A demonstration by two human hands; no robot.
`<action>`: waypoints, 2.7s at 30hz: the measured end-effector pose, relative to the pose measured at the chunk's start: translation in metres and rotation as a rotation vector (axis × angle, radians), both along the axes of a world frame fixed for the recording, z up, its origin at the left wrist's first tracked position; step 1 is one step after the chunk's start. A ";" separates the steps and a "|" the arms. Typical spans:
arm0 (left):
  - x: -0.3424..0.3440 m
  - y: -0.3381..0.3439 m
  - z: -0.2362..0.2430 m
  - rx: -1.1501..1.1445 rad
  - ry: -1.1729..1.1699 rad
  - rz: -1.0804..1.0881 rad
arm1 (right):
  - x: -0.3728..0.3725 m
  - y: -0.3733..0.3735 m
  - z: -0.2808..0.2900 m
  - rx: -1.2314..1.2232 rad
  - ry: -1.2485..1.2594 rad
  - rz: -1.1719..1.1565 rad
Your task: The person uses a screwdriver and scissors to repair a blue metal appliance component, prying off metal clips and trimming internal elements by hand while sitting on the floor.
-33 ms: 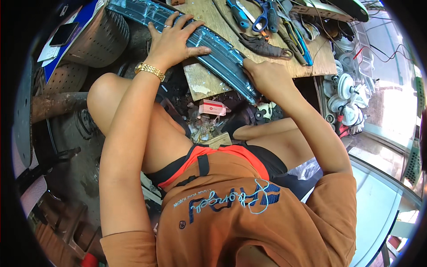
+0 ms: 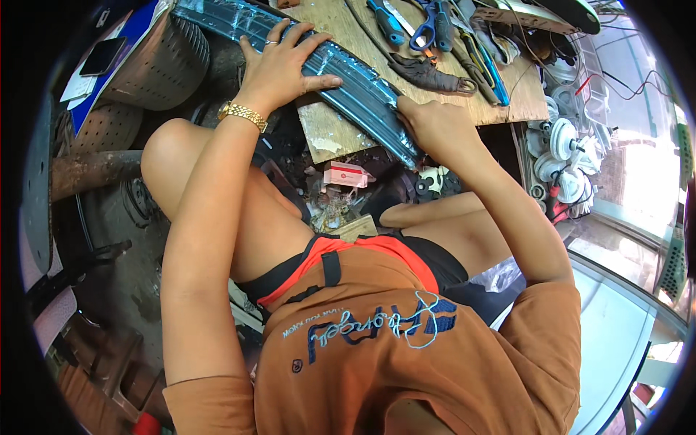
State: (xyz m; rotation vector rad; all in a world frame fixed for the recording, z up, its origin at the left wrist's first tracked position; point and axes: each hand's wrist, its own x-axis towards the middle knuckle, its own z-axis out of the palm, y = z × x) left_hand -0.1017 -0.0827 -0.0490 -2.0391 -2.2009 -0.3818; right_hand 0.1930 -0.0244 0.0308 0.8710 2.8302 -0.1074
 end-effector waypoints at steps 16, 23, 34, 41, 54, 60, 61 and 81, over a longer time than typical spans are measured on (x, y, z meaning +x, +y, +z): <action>0.004 0.002 0.003 -0.035 0.050 0.002 | 0.086 -0.027 0.006 0.006 -0.088 -0.147; 0.005 0.002 0.008 -0.070 -0.037 0.026 | 0.142 0.001 0.035 -0.185 0.244 -0.361; 0.005 0.003 0.011 -0.108 -0.120 0.036 | -0.085 0.022 0.017 0.086 0.135 -0.039; 0.004 0.002 0.011 -0.081 -0.139 0.028 | -0.101 0.020 0.005 0.100 0.137 0.054; -0.003 0.003 0.012 -0.112 -0.085 -0.029 | -0.112 0.020 -0.005 0.144 0.118 0.067; 0.001 0.004 0.015 -0.131 -0.067 -0.030 | -0.107 0.016 -0.009 0.166 0.145 0.075; 0.001 0.004 0.015 -0.137 -0.066 -0.032 | -0.107 0.015 -0.008 0.159 0.146 0.075; 0.008 -0.006 0.049 -0.328 -0.128 -0.010 | -0.057 0.003 -0.006 0.027 0.067 0.000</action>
